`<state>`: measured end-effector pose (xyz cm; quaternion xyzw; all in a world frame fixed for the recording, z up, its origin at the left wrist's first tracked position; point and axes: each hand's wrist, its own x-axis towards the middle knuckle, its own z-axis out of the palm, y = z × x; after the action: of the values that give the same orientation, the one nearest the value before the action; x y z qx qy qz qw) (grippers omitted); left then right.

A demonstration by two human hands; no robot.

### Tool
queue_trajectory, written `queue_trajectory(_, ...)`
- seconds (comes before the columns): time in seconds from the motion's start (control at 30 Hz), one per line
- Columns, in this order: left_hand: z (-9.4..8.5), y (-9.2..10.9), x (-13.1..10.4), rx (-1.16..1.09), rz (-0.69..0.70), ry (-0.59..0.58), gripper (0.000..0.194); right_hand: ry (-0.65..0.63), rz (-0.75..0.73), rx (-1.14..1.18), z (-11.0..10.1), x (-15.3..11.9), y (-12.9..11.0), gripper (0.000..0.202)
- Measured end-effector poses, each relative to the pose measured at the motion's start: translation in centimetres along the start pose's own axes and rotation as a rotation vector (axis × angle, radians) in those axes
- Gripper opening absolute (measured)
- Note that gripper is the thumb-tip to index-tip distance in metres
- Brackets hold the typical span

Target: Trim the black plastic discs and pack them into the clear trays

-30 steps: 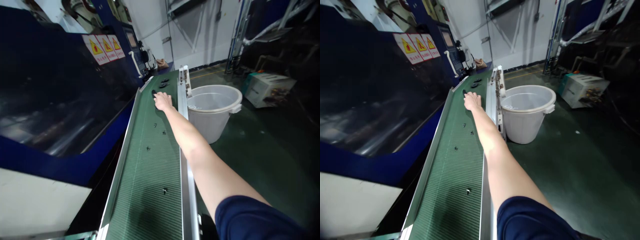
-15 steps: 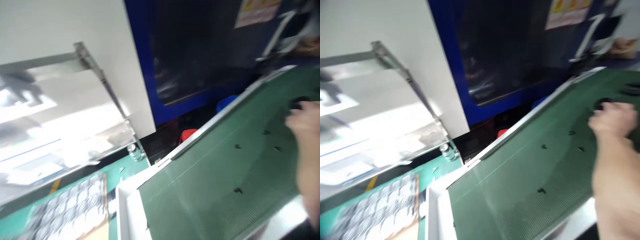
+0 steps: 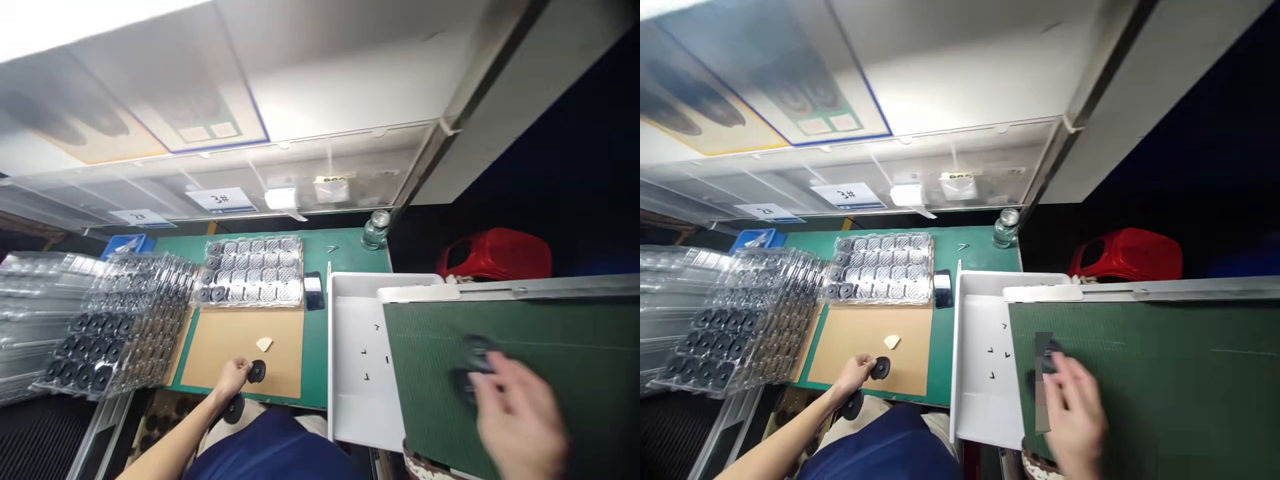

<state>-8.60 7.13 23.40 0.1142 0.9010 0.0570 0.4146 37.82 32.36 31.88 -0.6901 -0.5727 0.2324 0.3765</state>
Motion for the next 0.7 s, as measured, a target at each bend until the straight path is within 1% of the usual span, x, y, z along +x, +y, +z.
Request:
queue_trajectory(0.07,-0.1,-1.4,1.9,-0.018,-0.004,-0.044,0.028,-0.203,-0.035,0.166,5.9,-8.3,-1.7,0.029)
queue_trajectory(0.1,-0.2,-2.0,3.0,-0.026,-0.002,-0.069,0.027,-0.282,-0.010,0.239,9.3,-12.2,-2.7,0.029)
queue_trajectory(0.17,-0.4,-3.6,5.4,-0.038,0.003,-0.119,0.026,-0.424,0.014,0.265,16.4,-19.3,-4.6,0.031)
queue_trajectory(0.2,-0.6,-4.5,6.7,-0.044,0.005,-0.145,0.025,-0.466,0.025,0.265,19.9,-22.2,-5.4,0.032)
queue_trajectory(0.23,-0.7,-5.5,8.0,-0.049,0.005,-0.170,0.025,-0.514,0.035,0.263,23.2,-24.7,-6.1,0.034)
queue_trajectory(0.3,-1.2,-7.7,10.8,-0.065,0.008,-0.221,0.025,-0.600,0.040,0.263,29.3,-28.6,-7.1,0.036)
queue_trajectory(0.37,-1.9,-10.0,13.3,-0.088,0.013,-0.267,0.025,-0.697,0.026,0.272,34.7,-31.4,-7.8,0.038)
queue_trajectory(0.43,-2.7,-12.1,15.5,-0.116,0.025,-0.306,0.026,-0.792,0.000,0.281,39.3,-33.3,-8.3,0.040)
queue_trajectory(0.5,-3.3,-13.7,17.1,-0.146,0.046,-0.350,0.027,-0.858,-0.021,0.274,42.6,-34.3,-8.4,0.041)
queue_trajectory(0.53,-3.5,-14.2,17.7,-0.161,0.061,-0.374,0.029,-0.872,-0.026,0.261,43.7,-34.6,-8.3,0.041)
queue_trajectory(0.57,-3.6,-14.5,18.2,-0.176,0.080,-0.400,0.032,-0.871,-0.026,0.240,44.3,-34.6,-8.1,0.040)
queue_trajectory(0.63,-3.5,-14.5,18.9,-0.206,0.126,-0.452,0.035,-0.829,-0.013,0.181,44.4,-34.1,-7.2,0.038)
queue_trajectory(0.7,-3.0,-14.0,19.2,-0.232,0.176,-0.501,0.035,-0.750,0.008,0.110,43.1,-33.2,-6.0,0.038)
